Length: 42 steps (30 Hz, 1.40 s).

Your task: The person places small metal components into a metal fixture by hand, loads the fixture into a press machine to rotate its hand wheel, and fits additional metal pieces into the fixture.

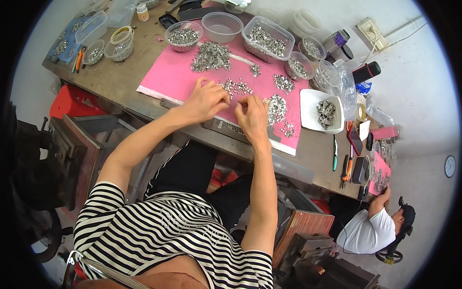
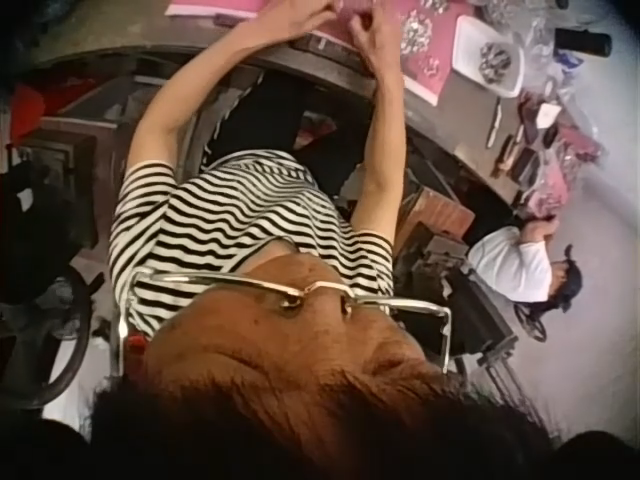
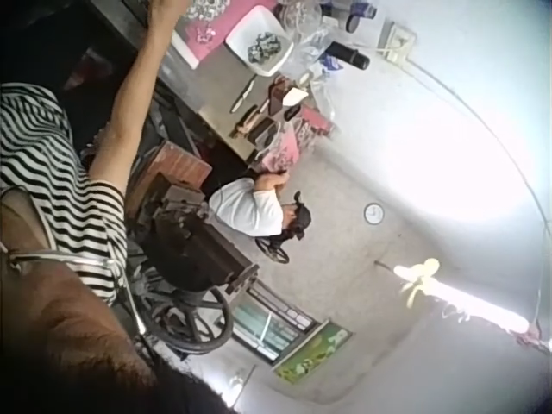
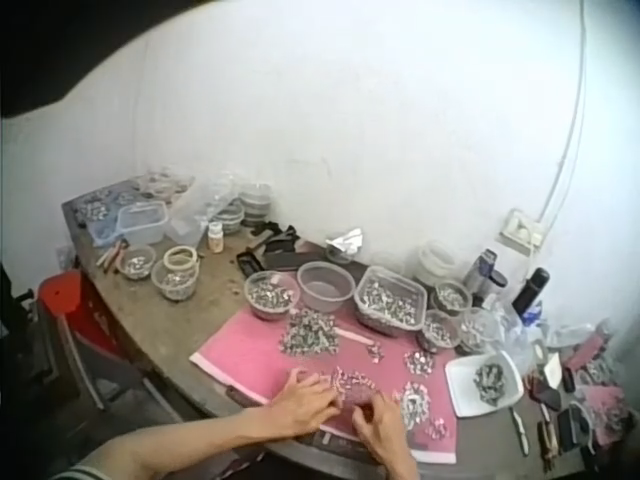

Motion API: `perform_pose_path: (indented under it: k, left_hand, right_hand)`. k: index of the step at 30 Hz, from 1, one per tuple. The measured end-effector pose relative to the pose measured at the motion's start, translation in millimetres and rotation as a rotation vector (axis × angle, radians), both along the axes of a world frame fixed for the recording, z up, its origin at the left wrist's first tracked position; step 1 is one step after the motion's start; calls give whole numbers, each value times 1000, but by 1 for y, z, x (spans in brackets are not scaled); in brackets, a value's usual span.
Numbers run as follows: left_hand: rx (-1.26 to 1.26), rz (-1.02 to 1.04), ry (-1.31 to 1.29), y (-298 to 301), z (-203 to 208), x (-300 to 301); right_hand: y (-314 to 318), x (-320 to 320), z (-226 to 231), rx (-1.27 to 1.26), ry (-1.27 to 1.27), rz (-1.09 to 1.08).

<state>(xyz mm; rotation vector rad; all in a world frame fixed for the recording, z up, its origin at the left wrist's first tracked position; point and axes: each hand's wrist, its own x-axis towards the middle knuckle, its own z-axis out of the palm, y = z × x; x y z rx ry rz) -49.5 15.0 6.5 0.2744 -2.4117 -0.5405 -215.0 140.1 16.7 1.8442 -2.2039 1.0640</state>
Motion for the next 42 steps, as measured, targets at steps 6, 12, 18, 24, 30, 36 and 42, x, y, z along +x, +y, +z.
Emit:
perform_pose_path:
  k: [6,12,18,24,30,36,42]
  left_hand:
    - [17,-23,111,40,-9,26]
    - [-16,-7,128,46,-14,23]
    - [-25,-16,138,47,-12,23]
    - [68,-56,75,40,-15,27]
    - [-5,77,-97,12,-5,-14]
    - [-100,67,-447,-2,-2,-36]
    - [-79,-41,-484,16,10,4]
  right_hand:
    - [48,29,11,-37,-72,98]
    - [61,31,3,-41,19,86]
    - [64,34,1,-50,114,110]
    - [68,31,4,-56,-27,110]
    - [42,3,2,32,-154,-52]
    - [3,-6,-12,228,265,-51]
    - [36,3,7,303,269,95]
